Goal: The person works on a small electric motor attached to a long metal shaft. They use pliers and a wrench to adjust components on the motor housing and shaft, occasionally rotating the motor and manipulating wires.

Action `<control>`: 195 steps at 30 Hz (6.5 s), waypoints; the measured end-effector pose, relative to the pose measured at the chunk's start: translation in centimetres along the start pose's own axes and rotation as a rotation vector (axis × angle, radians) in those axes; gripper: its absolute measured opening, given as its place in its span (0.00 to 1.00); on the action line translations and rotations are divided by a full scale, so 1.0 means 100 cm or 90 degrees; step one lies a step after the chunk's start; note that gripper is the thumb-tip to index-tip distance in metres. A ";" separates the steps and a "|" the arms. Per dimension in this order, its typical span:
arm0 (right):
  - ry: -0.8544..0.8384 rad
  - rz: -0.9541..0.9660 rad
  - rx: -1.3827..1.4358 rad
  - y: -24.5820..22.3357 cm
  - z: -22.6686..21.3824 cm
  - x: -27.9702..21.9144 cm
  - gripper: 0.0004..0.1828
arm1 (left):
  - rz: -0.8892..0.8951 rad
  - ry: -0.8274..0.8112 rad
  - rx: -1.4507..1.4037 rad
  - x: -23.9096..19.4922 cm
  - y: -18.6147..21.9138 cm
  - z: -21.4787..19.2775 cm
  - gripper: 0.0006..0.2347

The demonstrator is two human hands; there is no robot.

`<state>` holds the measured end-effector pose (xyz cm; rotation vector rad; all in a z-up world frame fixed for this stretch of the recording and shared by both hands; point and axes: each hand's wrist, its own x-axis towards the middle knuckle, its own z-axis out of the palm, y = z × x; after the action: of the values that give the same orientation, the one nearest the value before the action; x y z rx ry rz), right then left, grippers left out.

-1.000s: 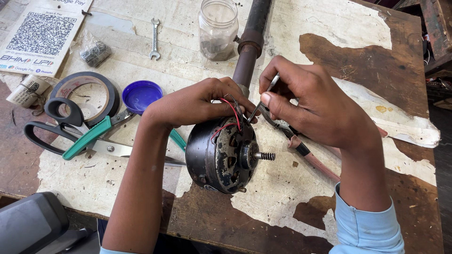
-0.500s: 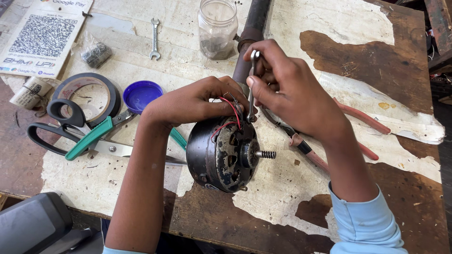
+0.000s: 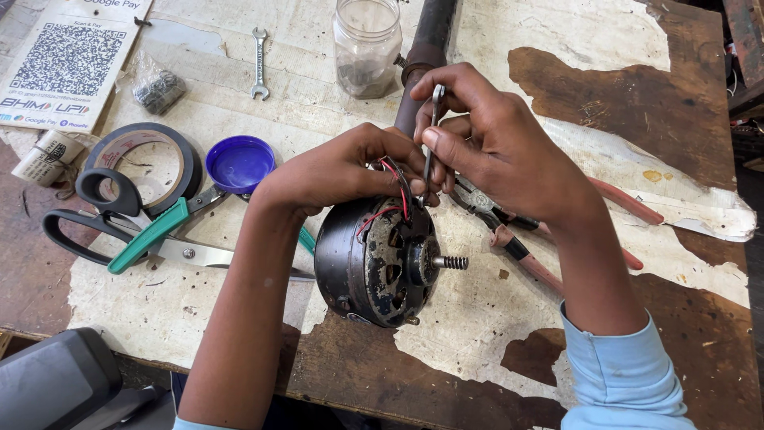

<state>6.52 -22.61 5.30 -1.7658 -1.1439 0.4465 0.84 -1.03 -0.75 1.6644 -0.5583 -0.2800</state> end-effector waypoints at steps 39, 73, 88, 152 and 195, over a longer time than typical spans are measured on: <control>0.056 0.178 0.102 0.076 -0.018 0.008 0.10 | -0.108 -0.056 0.141 -0.003 -0.008 0.002 0.19; -0.696 0.330 0.256 0.105 0.000 -0.026 0.13 | -0.018 0.043 0.093 0.000 -0.012 0.006 0.11; -0.085 0.204 0.106 0.088 -0.072 -0.040 0.12 | 0.059 -0.006 -0.044 -0.003 -0.019 -0.005 0.11; 0.117 0.077 -0.144 -0.018 0.017 0.016 0.18 | -0.071 -0.018 0.026 -0.004 -0.011 0.004 0.18; -0.462 0.490 0.075 0.052 0.002 -0.028 0.26 | -0.030 0.057 0.128 0.000 -0.010 0.004 0.13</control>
<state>7.60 -25.40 0.21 -1.9469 -0.8084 1.6803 0.86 -1.27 -1.75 1.8770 -0.4920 -0.1869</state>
